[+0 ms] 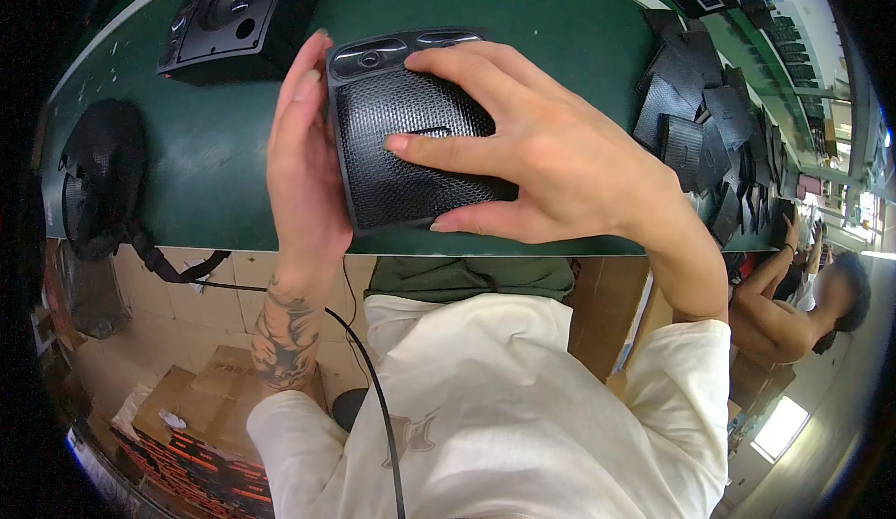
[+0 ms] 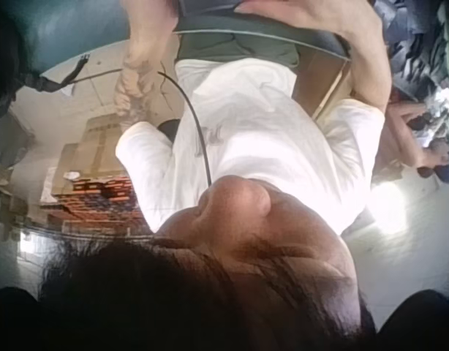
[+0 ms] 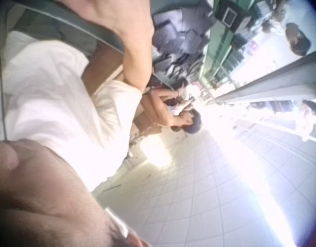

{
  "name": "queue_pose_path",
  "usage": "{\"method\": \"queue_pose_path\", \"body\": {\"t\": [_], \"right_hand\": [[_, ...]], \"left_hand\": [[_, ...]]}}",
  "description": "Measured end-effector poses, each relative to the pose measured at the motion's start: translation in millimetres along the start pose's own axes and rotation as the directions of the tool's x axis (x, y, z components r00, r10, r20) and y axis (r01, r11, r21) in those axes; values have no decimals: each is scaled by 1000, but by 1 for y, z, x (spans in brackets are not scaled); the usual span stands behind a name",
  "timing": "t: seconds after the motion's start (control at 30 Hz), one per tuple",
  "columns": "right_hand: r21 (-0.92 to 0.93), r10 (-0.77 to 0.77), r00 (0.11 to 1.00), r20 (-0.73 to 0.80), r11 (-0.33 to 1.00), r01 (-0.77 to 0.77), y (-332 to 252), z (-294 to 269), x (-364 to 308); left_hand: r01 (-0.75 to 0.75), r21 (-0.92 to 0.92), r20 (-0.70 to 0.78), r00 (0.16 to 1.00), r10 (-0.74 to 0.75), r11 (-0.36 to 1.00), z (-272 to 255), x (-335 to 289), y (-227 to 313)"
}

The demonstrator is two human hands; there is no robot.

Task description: The person attaches textured black mesh panels to the front of small speaker units using a rubber mallet. They repeatedly pick up a speaker, place a mesh panel over the speaker opening, and tap the edges of the panel with the mallet to secure it in place. The person handles multiple speaker units and mesh panels throughout the clip.

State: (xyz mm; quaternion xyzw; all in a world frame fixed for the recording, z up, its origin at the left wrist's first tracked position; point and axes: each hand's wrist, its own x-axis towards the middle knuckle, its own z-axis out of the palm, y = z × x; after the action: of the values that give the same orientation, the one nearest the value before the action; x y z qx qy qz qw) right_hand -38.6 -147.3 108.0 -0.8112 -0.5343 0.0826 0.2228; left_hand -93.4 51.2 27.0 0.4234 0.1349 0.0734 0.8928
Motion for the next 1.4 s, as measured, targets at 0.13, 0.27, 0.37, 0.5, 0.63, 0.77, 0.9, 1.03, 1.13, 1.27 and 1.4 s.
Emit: {"method": "queue_pose_path", "body": {"t": [0.13, 0.27, 0.37, 0.5, 0.63, 0.77, 0.9, 1.03, 1.13, 1.27, 1.4], "right_hand": [[0, 16, 1000, 4, 1000, -16, 1, 0, -1], [15, 2, 1000, -4, 1000, -2, 6, 3, -3], [33, 1, 1000, -17, 999, 0, 8, 6, -4], [39, 15, 1000, -20, 999, -15, 9, 9, -5], [11, 18, 999, -29, 1000, -18, 6, 15, -6], [-169, 25, 999, -24, 985, -28, -12, 13, -9], [-213, -74, 996, -41, 975, 64, -20, 28, -15], [-292, -101, 989, -106, 954, 66, -31, 50, -20], [-314, -127, 973, -194, 947, 61, -34, 61, -21], [-330, -197, 933, -301, 940, 92, -32, 76, -14], [-403, -216, 949, -228, 909, 110, -21, 61, -16]], "left_hand": [[42, 62, 76, 996, -47, 997, 1, 5, -1], [13, 89, 51, 999, -17, 996, 0, 4, -2], [-40, 134, 69, 997, 31, 990, -4, 5, -5], [-76, 156, 67, 996, 67, 985, -4, 5, -5], [-55, 38, 22, 998, 54, 998, -3, 6, -10], [-71, 4, 10, 997, 71, 997, -5, 6, -11], [-167, -43, 18, 986, 168, 985, 1, 2, -14], [-228, -102, 100, 966, 238, 968, -6, -4, -20], [-209, -110, 107, 969, 221, 972, -1, -10, -18], [-190, 58, -169, 966, 197, 980, 11, -5, -18], [-257, 33, -203, 944, 258, 966, 6, -9, -17]]}}
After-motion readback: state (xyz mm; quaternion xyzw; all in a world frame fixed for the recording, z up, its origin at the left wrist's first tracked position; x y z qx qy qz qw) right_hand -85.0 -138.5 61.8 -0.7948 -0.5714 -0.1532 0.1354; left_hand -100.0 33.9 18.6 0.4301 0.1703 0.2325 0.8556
